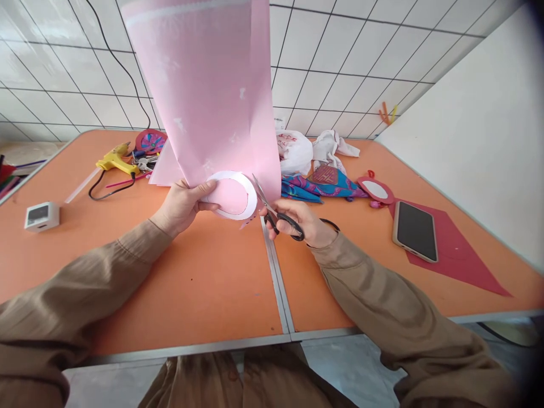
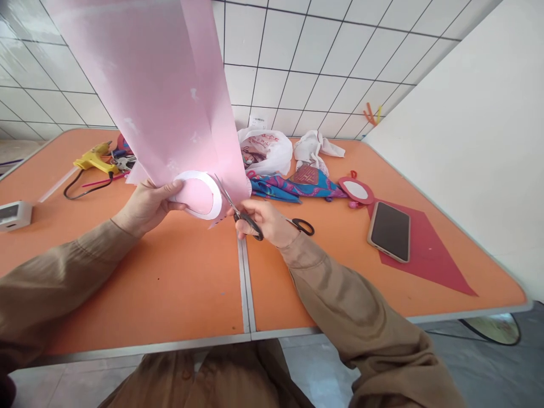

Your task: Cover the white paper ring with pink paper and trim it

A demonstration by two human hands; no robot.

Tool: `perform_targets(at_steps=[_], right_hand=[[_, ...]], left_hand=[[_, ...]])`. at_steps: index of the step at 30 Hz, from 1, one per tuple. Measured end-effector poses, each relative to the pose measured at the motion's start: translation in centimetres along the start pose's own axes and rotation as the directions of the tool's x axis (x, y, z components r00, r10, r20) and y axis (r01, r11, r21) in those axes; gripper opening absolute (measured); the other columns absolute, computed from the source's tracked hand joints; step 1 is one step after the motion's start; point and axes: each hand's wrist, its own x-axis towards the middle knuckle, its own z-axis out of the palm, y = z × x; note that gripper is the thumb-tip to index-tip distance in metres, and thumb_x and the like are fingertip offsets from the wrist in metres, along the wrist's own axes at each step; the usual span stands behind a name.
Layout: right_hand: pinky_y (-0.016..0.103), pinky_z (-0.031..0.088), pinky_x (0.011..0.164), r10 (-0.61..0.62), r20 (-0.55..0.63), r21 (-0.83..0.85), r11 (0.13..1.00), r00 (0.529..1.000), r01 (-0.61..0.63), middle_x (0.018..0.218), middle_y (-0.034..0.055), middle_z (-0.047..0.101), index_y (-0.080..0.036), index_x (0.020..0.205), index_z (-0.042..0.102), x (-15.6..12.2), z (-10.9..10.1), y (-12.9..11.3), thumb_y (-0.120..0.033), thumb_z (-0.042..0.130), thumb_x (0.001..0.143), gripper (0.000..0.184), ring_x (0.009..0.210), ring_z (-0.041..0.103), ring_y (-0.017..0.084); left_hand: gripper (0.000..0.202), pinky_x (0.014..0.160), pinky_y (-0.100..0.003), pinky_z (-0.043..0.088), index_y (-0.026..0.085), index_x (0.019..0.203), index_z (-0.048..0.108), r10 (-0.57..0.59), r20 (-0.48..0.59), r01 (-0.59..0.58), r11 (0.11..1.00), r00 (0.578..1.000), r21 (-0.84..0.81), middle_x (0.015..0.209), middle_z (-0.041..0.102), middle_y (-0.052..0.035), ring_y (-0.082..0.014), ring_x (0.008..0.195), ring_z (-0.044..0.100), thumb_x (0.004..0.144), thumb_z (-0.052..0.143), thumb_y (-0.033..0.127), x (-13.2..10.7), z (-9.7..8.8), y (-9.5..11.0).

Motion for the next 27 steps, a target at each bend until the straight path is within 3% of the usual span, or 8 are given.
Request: perform_targets(at_steps=[6, 10, 17, 27], right_hand=[[0.025, 0.053, 0.057, 0.01, -0.056, -0.059, 0.998, 0.998, -0.013, 0.077, 0.0025, 0.057, -0.01, 0.1, 0.06, 0.07, 0.4, -0.13, -0.067, 0.075, 0.065, 0.069, 0.06, 0.062, 0.012], [0.025, 0.054, 0.059, -0.011, -0.058, -0.072, 0.997, 0.998, 0.006, 0.076, 0.0033, 0.057, -0.012, 0.089, 0.058, 0.07, 0.49, -0.2, -0.067, 0.074, 0.065, 0.062, 0.062, 0.062, 0.012], [0.028, 0.055, 0.061, -0.059, -0.047, -0.049, 0.997, 0.997, 0.057, 0.079, 0.0041, 0.057, -0.011, 0.104, 0.061, 0.08, 0.39, 0.11, -0.066, 0.073, 0.069, 0.066, 0.065, 0.061, 0.013], [0.025, 0.053, 0.057, -0.044, -0.072, -0.096, 0.995, 0.996, 0.037, 0.075, 0.0027, 0.057, -0.011, 0.097, 0.062, 0.03, 0.5, -0.29, -0.067, 0.074, 0.067, 0.065, 0.06, 0.059, 0.012]], left_hand=[[0.032, 0.053, -0.025, 0.064, 0.013, 0.088, 0.075, 0.038, 0.038, -0.04, 0.996, 0.999, 0.076, 0.089, 0.075, -0.0065, -0.0217, 0.078, 0.072, 0.064, 0.086, 0.031, -0.48, 0.33, -0.3], [0.033, 0.054, -0.028, 0.065, 0.013, 0.09, 0.074, 0.046, 0.046, -0.051, 0.994, 0.998, 0.099, 0.092, 0.075, -0.0069, -0.024, 0.08, 0.073, 0.065, 0.085, 0.032, -0.54, 0.35, -0.33], [0.034, 0.057, -0.03, 0.065, 0.012, 0.09, 0.074, 0.029, 0.05, -0.035, 0.993, 0.998, 0.116, 0.091, 0.075, -0.0078, -0.0257, 0.085, 0.072, 0.065, 0.085, 0.033, -0.59, 0.34, -0.42], [0.034, 0.058, -0.029, 0.065, 0.012, 0.091, 0.074, 0.003, 0.059, -0.01, 0.993, 0.998, 0.119, 0.091, 0.075, -0.0082, -0.0248, 0.083, 0.072, 0.065, 0.085, 0.033, -0.81, 0.58, -0.34]])
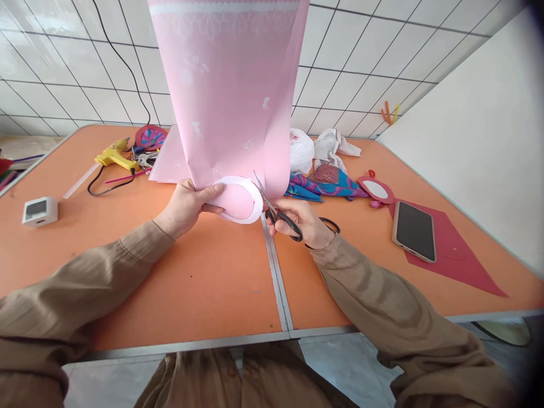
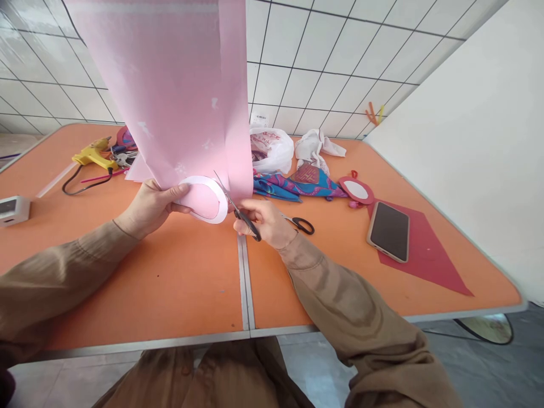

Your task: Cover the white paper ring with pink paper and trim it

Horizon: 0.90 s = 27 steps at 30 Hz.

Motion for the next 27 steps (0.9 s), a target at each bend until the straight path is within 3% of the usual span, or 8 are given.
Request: perform_targets(at_steps=[16, 27], right_hand=[[0.027, 0.052, 0.057, -0.026, 0.005, 0.002, 1.0, 1.0, 0.026, 0.074, 0.0026, 0.056, -0.013, 0.085, 0.06, -0.04, 0.13, -0.26, -0.065, 0.074, 0.066, 0.057, 0.059, 0.058, 0.012], [0.028, 0.053, 0.057, -0.044, 0.019, -0.019, 0.999, 0.999, 0.045, 0.074, 0.0031, 0.055, -0.013, 0.088, 0.061, -0.26, 0.15, -0.47, -0.068, 0.072, 0.067, 0.06, 0.059, 0.058, 0.013]], left_hand=[[0.034, 0.056, -0.028, 0.065, 0.012, 0.088, 0.075, 0.014, 0.008, -0.014, 1.0, 1.0, -0.006, 0.087, 0.075, -0.0085, -0.0243, 0.08, 0.072, 0.065, 0.085, 0.034, -0.31, 0.29, -0.25], [0.034, 0.054, -0.026, 0.064, 0.011, 0.087, 0.075, 0.042, -0.009, -0.042, 0.999, 0.999, -0.016, 0.085, 0.075, -0.0075, -0.022, 0.076, 0.072, 0.064, 0.085, 0.034, -0.98, 0.52, -0.15]])
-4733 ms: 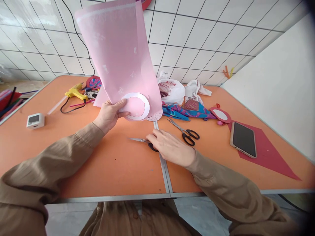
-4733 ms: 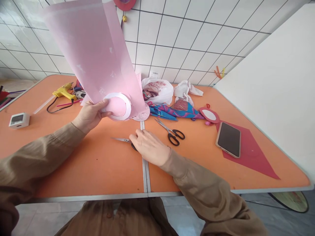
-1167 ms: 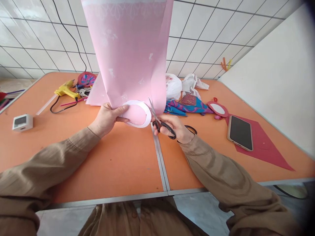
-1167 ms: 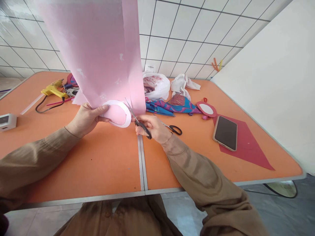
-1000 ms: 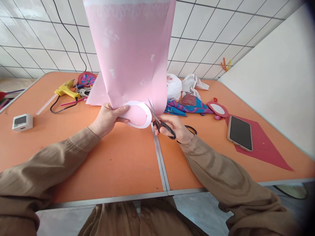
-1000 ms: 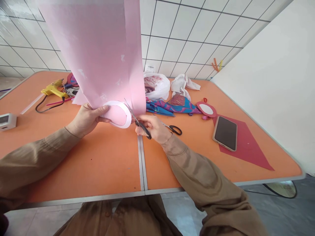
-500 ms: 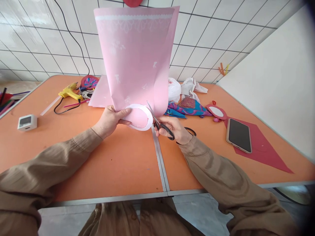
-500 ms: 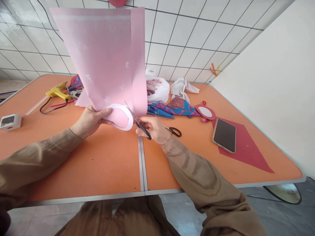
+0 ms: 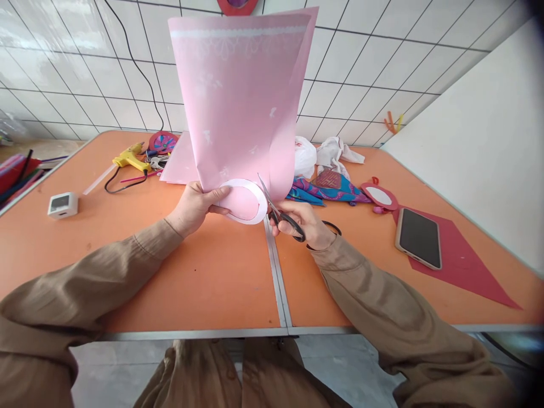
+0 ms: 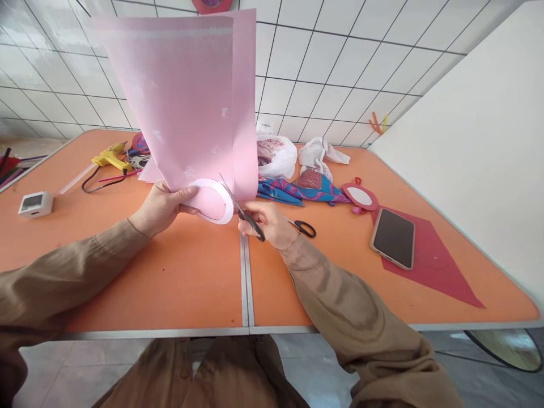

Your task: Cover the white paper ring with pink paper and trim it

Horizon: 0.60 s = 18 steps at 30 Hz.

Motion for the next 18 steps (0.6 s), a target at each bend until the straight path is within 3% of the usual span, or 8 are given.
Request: perform_targets(at_steps=[10, 18], right_hand=[[0.028, 0.052, 0.057, 0.027, -0.021, 0.011, 1.0, 0.999, -0.027, 0.072, 0.0028, 0.056, -0.012, 0.096, 0.064, -0.11, -0.02, 0.06, -0.068, 0.074, 0.064, 0.065, 0.058, 0.057, 0.013], [0.026, 0.05, 0.056, 0.026, -0.039, -0.01, 1.0, 0.999, -0.027, 0.071, 0.002, 0.055, -0.012, 0.091, 0.065, -0.19, 0.02, -0.28, -0.065, 0.076, 0.065, 0.061, 0.058, 0.055, 0.012]], left_hand=[[0.034, 0.054, -0.025, 0.064, 0.012, 0.086, 0.075, 0.0, -0.031, -0.001, 1.0, 1.0, -0.021, 0.086, 0.075, -0.0078, -0.0229, 0.079, 0.072, 0.063, 0.086, 0.034, 0.23, -0.12, -0.23], [0.034, 0.054, -0.025, 0.064, 0.011, 0.087, 0.075, -0.001, -0.036, 0.0, 1.0, 0.999, -0.03, 0.084, 0.074, -0.0068, -0.0207, 0.075, 0.071, 0.063, 0.086, 0.032, 0.07, 0.09, 0.04]])
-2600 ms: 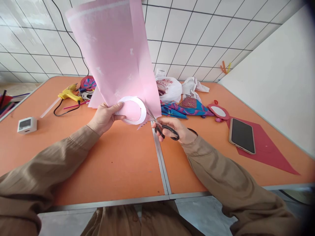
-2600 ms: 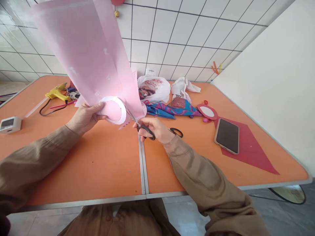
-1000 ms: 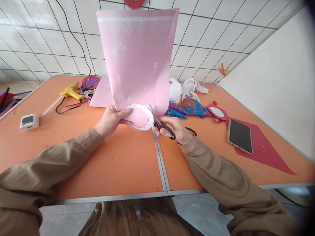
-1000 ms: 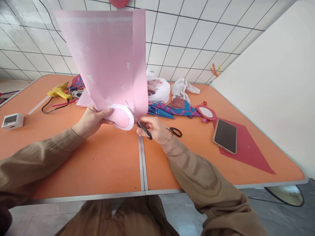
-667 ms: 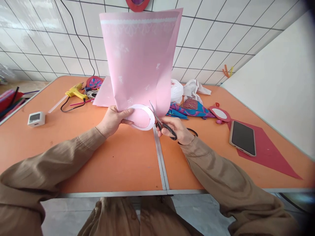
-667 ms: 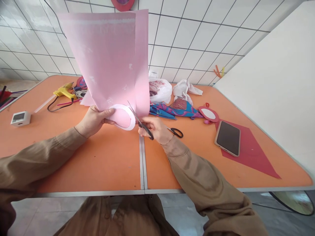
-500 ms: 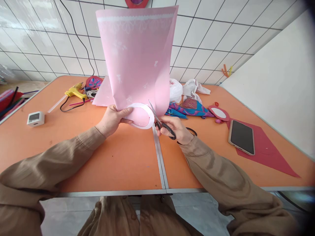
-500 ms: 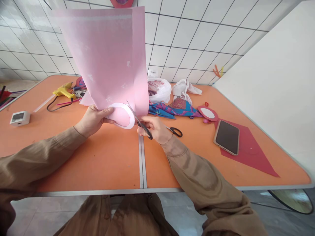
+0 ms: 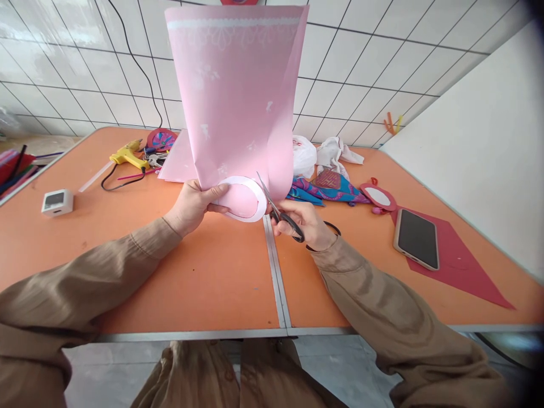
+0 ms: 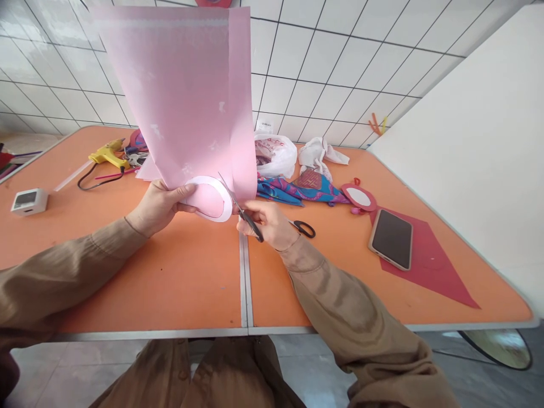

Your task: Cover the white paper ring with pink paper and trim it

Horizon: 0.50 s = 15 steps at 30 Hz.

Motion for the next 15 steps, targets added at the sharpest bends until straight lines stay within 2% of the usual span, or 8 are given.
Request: perform_targets(at_steps=[9, 15], right_hand=[[0.026, 0.049, 0.053, 0.01, -0.072, -0.022, 1.0, 0.997, -0.012, 0.072, 0.0031, 0.059, -0.012, 0.091, 0.067, 0.01, 0.0, 0.5, -0.06, 0.083, 0.057, 0.061, 0.057, 0.055, 0.012], [0.027, 0.049, 0.052, 0.0, -0.098, -0.052, 0.999, 0.995, -0.006, 0.069, 0.0029, 0.059, -0.012, 0.087, 0.069, 0.08, 0.1, 0.35, -0.053, 0.084, 0.058, 0.052, 0.055, 0.052, 0.011]], left_hand=[[0.037, 0.056, -0.029, 0.065, 0.012, 0.09, 0.074, 0.007, -0.009, -0.007, 1.0, 1.0, 0.017, 0.088, 0.074, -0.0081, -0.0249, 0.082, 0.072, 0.063, 0.086, 0.035, 0.05, -0.08, -0.1], [0.035, 0.054, -0.026, 0.064, 0.012, 0.089, 0.075, 0.011, -0.007, -0.011, 1.0, 1.0, 0.002, 0.088, 0.074, -0.0076, -0.0239, 0.082, 0.072, 0.064, 0.085, 0.034, 0.23, -0.2, -0.37]])
